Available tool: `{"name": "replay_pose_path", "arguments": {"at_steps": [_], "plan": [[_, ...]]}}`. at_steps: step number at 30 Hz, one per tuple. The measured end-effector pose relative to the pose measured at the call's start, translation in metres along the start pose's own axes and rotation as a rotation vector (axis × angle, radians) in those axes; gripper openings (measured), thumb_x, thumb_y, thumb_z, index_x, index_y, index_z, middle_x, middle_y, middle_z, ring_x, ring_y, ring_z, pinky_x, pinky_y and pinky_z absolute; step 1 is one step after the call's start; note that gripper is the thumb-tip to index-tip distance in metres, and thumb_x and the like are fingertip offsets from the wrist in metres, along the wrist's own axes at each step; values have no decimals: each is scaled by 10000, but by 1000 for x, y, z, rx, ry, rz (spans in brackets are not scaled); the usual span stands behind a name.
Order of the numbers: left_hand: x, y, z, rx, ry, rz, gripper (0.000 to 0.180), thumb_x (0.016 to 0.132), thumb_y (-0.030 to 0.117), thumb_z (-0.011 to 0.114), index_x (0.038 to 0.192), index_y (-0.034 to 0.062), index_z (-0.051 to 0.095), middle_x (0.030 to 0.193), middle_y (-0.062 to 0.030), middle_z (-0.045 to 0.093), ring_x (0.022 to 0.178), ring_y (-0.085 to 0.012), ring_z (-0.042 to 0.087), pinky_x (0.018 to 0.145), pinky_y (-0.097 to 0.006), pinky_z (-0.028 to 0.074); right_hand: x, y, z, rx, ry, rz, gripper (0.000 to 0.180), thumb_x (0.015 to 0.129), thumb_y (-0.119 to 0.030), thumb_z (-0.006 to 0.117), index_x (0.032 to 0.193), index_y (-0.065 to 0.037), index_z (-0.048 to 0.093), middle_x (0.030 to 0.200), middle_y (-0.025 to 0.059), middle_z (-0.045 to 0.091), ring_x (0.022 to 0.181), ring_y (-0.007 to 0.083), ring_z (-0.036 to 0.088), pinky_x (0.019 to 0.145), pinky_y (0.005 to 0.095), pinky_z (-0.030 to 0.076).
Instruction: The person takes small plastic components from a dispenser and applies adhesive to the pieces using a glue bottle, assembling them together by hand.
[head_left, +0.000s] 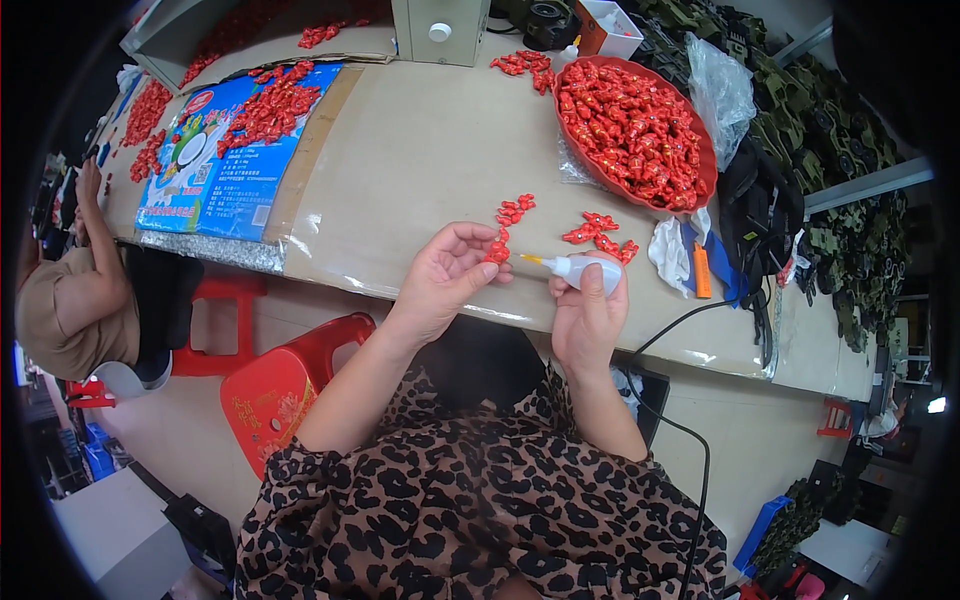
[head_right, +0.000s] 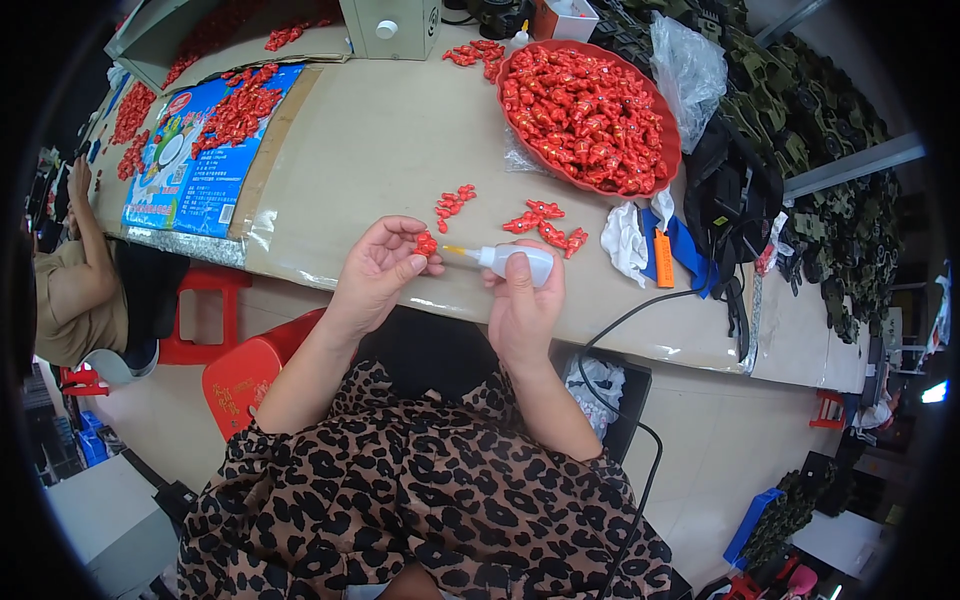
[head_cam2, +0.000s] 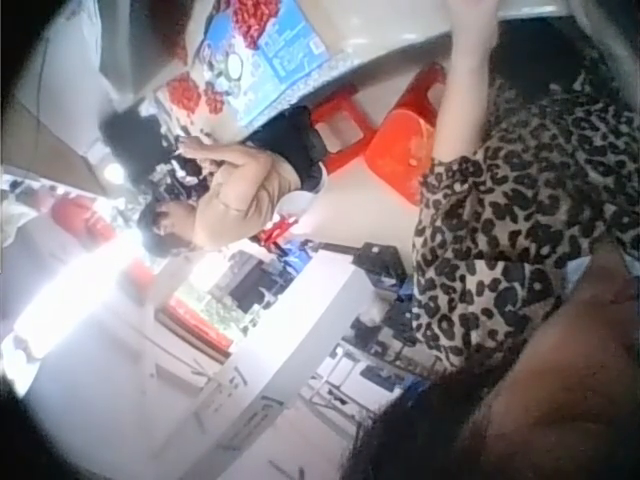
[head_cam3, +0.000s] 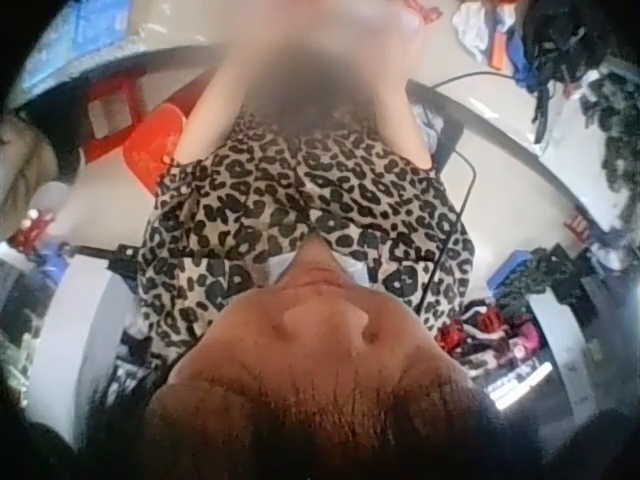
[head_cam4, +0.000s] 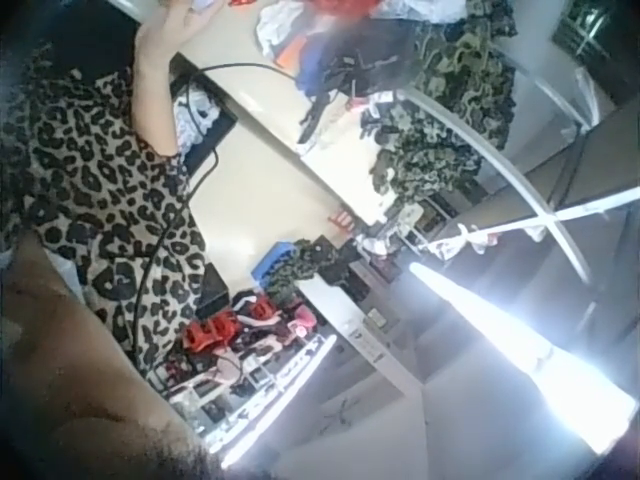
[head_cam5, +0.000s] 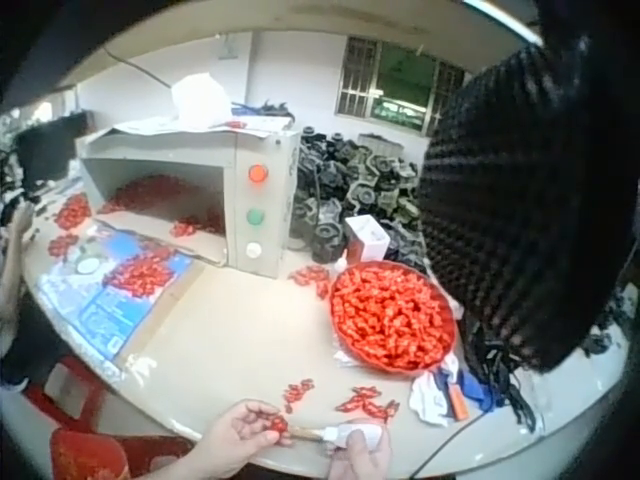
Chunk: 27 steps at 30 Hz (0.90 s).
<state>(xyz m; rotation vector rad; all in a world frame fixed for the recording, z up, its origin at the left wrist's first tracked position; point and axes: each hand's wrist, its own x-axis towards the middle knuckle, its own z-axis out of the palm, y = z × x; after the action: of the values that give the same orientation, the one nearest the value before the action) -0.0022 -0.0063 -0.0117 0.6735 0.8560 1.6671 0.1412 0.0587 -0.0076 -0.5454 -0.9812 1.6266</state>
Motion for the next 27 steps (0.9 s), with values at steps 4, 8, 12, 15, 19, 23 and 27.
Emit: {"name": "replay_pose_path", "arguments": {"at_steps": [4, 8, 12, 15, 19, 23, 27], "plan": [[0, 2, -1, -79, 4, 5, 248, 785, -1, 508, 1014, 10, 416, 880, -84, 523, 803, -157, 538, 742, -281, 451, 7, -16, 3, 207, -5, 208, 228, 779, -61, 552, 962, -15, 422, 822, 77, 528, 716, 149, 531, 641, 244, 431], [-2, 2, -6, -233, 29, 1, 202, 799, 42, 502, 987, 28, 432, 868, -85, 527, 765, -152, 534, 695, -271, 450, 16, -25, 5, -94, -162, 233, 276, 751, -33, 581, 994, 1, 454, 840, 66, 538, 776, 150, 542, 715, 253, 439], [-2, 1, -15, -333, -1, 4, 169, 811, 65, 488, 971, 32, 445, 868, -89, 530, 746, -149, 526, 678, -268, 446, 24, -27, 4, -346, -190, 233, 285, 747, -61, 598, 993, 13, 473, 835, 57, 539, 781, 126, 533, 714, 234, 428], [-3, -1, -20, -411, -71, 20, 195, 823, 86, 480, 1001, 16, 442, 903, -107, 538, 781, -162, 528, 697, -291, 447, 30, -25, 7, -382, -272, 279, 220, 772, -71, 569, 956, 17, 489, 824, 59, 545, 785, 107, 526, 704, 222, 421], [-4, 1, -17, -438, -79, 17, 168, 832, 102, 464, 978, 20, 452, 890, -101, 530, 757, -151, 517, 665, -277, 437, 37, -14, 17, -696, -270, 269, 307, 715, -173, 627, 937, 0, 505, 808, 79, 565, 731, 137, 551, 632, 246, 431], [-7, 0, -19, -446, -101, 2, 159, 842, 119, 445, 971, 25, 444, 860, -95, 519, 734, -148, 507, 626, -270, 421, 47, -4, 40, -1415, -218, 126, 325, 622, -275, 669, 785, -9, 576, 660, 135, 583, 626, 237, 578, 567, 324, 439], [-7, 1, -20, -478, -163, -11, 162, 853, 137, 427, 973, 28, 432, 836, -95, 515, 714, -149, 503, 613, -271, 416, 52, 1, 51, -1653, -271, 19, 314, 633, -313, 646, 701, -12, 592, 591, 155, 566, 576, 289, 568, 558, 360, 440]]}}
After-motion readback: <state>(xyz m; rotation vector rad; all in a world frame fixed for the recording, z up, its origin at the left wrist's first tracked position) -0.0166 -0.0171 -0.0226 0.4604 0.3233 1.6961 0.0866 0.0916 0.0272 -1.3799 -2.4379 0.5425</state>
